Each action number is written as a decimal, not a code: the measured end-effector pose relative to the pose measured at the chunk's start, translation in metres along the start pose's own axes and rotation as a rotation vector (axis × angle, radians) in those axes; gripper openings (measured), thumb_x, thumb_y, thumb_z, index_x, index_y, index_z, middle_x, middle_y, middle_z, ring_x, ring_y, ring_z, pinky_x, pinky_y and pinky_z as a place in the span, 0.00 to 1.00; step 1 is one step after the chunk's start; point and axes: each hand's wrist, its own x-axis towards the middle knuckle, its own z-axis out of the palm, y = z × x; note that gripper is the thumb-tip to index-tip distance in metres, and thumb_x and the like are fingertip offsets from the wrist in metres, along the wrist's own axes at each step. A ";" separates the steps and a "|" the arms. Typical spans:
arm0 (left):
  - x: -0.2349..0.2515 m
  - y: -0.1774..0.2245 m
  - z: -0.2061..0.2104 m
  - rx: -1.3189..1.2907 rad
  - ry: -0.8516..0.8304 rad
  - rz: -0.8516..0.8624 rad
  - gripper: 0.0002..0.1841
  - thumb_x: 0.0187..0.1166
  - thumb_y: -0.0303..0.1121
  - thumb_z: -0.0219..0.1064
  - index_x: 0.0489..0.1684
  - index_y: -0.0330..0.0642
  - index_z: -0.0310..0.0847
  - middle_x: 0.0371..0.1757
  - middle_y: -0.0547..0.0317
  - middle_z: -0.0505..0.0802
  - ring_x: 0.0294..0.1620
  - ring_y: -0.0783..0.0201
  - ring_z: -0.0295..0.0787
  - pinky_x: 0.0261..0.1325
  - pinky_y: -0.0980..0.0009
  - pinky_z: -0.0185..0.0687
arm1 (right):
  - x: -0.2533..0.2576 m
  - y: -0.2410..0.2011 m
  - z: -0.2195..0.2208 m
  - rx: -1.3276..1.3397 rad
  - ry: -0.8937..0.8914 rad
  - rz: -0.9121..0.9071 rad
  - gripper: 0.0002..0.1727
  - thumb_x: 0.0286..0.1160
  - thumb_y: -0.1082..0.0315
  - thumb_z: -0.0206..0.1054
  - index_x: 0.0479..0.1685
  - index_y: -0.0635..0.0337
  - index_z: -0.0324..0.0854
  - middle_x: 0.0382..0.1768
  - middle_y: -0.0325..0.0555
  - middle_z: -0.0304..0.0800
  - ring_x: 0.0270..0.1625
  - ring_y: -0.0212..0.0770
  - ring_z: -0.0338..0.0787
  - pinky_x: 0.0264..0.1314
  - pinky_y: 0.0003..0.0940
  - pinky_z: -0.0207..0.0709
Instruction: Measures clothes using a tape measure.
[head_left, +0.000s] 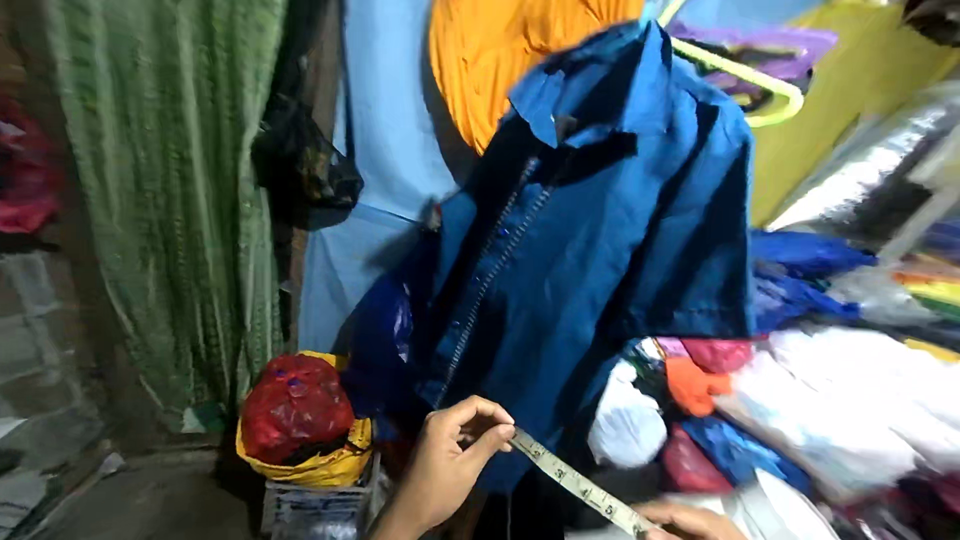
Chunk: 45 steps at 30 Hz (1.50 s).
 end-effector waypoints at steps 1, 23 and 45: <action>-0.006 0.002 0.011 -0.037 -0.032 -0.021 0.03 0.79 0.25 0.69 0.44 0.36 0.87 0.38 0.67 0.94 0.34 0.78 0.92 0.40 0.81 0.91 | -0.018 0.003 0.000 0.006 0.015 0.022 0.12 0.87 0.65 0.62 0.58 0.58 0.88 0.31 0.26 0.90 0.22 0.14 0.79 0.24 0.15 0.75; -0.256 -0.167 0.514 0.104 -0.197 -0.941 0.09 0.79 0.25 0.69 0.48 0.27 0.87 0.47 0.48 0.93 0.44 0.67 0.90 0.54 0.68 0.87 | -0.445 0.279 -0.246 0.061 0.090 0.859 0.11 0.83 0.65 0.66 0.44 0.65 0.87 0.21 0.34 0.86 0.17 0.22 0.75 0.22 0.19 0.69; -0.247 -0.253 0.640 0.523 0.383 -0.740 0.17 0.74 0.25 0.76 0.56 0.28 0.79 0.43 0.45 0.92 0.41 0.60 0.91 0.51 0.62 0.88 | -0.403 0.422 -0.348 -0.112 -0.174 0.677 0.15 0.87 0.59 0.65 0.48 0.65 0.87 0.29 0.45 0.88 0.28 0.33 0.82 0.39 0.34 0.79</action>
